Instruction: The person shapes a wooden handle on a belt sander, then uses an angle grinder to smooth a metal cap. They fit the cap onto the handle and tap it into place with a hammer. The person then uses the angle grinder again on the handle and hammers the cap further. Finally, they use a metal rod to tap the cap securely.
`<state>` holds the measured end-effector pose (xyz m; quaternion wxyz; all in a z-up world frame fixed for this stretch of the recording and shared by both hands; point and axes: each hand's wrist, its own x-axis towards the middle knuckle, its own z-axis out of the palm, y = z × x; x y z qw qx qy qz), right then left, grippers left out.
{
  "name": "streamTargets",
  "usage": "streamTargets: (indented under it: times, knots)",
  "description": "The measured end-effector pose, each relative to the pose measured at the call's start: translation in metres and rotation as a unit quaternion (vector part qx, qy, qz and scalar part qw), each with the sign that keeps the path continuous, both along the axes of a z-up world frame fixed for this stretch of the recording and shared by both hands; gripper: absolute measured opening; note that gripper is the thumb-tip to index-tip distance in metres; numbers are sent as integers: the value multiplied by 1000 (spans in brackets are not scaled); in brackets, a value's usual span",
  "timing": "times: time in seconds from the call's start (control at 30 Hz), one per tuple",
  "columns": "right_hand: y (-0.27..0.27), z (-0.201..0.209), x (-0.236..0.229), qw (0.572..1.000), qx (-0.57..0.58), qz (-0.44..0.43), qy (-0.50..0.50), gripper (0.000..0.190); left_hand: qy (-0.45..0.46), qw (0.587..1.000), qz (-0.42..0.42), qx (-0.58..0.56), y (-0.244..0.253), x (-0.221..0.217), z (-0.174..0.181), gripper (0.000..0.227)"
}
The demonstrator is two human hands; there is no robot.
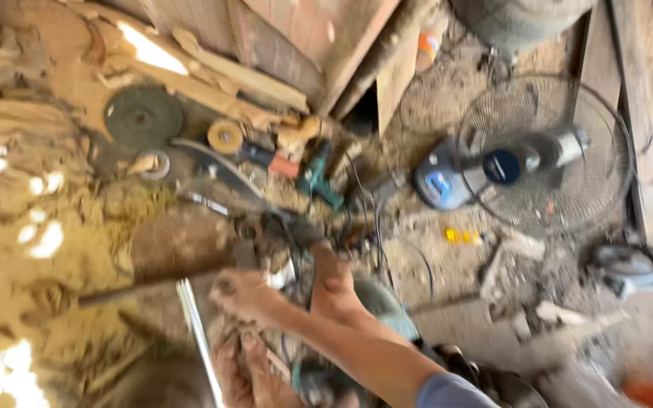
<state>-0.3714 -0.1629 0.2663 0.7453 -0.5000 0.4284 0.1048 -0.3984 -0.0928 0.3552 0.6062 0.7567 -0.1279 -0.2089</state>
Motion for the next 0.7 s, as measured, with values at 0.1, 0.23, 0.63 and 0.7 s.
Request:
streamTargets:
  times: [0.1, 0.23, 0.63, 0.7]
  knots:
    - [19, 75, -73, 963, -23, -213, -162, 27, 36, 989, -39, 141, 59, -37, 79, 23]
    - [13, 150, -168, 946, -119, -298, -51, 33, 82, 970, -124, 193, 48, -70, 133, 25]
    - [52, 243, -342, 864, 24, -493, -96, 25, 244, 895, -297, 225, 26, -201, 163, 28]
    - [48, 230, -374, 858, -37, -509, -63, 26, 233, 882, -330, 244, 22, -218, 151, 26]
